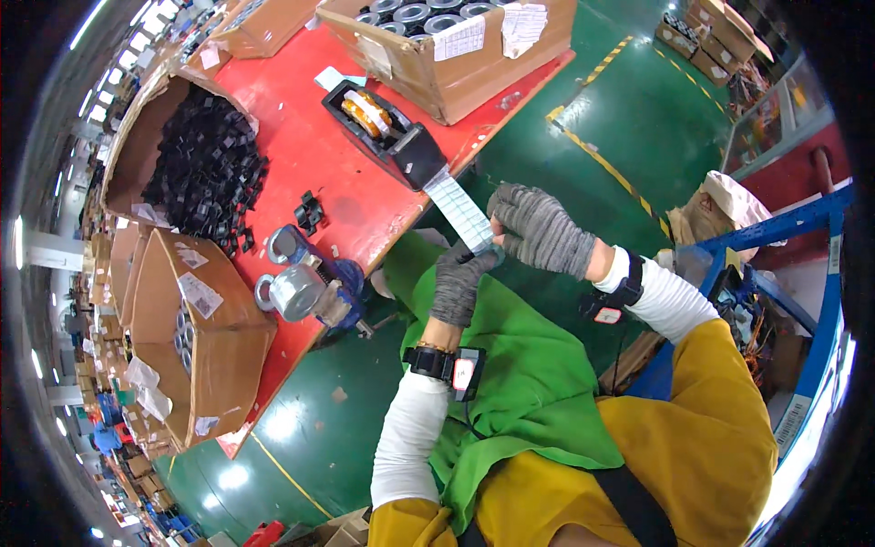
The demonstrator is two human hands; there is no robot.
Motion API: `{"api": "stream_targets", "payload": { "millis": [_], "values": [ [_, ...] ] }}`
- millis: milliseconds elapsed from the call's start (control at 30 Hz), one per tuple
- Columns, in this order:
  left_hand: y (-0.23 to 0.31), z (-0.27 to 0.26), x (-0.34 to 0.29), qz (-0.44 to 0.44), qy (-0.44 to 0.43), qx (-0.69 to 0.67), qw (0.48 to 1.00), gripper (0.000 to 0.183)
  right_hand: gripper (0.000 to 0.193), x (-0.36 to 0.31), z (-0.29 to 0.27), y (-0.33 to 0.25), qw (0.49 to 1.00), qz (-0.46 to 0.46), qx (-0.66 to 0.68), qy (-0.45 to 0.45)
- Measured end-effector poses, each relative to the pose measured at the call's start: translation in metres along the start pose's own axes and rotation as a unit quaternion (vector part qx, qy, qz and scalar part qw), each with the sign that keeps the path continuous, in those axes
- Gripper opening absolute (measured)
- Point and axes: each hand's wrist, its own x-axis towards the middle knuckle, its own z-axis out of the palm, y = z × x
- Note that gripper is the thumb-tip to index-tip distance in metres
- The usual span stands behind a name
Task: Assembling small industrial components by combining metal rings and plastic housings at a workbench.
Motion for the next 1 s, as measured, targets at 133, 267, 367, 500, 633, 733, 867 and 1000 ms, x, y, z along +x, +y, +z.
{"api": "stream_targets", "payload": {
  "millis": [133, 267, 367, 500, 633, 733, 867, 1000],
  "values": [
    [0.011, -0.003, -0.005, -0.019, -0.009, -0.002, 1.0, 0.028, 0.02, 0.003, -0.003, -0.01, 0.999, 0.0, 0.034, 0.028],
    [0.031, 0.004, -0.017, -0.01, -0.064, -0.002, 0.998, 0.037, 0.018, -0.005, -0.006, -0.013, 0.998, 0.007, 0.02, 0.053],
    [0.037, -0.019, -0.039, -0.014, -0.125, 0.221, 0.967, 0.048, 0.02, -0.013, -0.023, -0.017, 0.993, -0.009, 0.106, 0.058],
    [0.119, -0.06, -0.105, -0.03, -0.31, 0.268, 0.912, 0.046, 0.02, -0.023, -0.032, -0.011, 0.985, 0.04, 0.16, 0.044],
    [0.245, -0.123, -0.125, 0.085, -0.26, 0.413, 0.869, 0.035, 0.018, -0.035, -0.021, 0.003, 0.971, 0.107, 0.213, 0.033],
    [0.28, -0.161, -0.093, 0.085, 0.083, 0.375, 0.919, 0.028, 0.017, -0.024, -0.008, 0.003, 0.966, 0.116, 0.232, 0.021],
    [0.262, -0.256, 0.005, -0.021, 0.04, 0.366, 0.93, 0.03, 0.017, -0.007, 0.0, 0.001, 0.963, 0.093, 0.255, 0.011],
    [0.232, -0.256, 0.071, -0.252, 0.027, 0.551, 0.795, 0.035, 0.02, -0.013, -0.001, 0.011, 0.967, 0.104, 0.23, 0.019]
  ]
}}
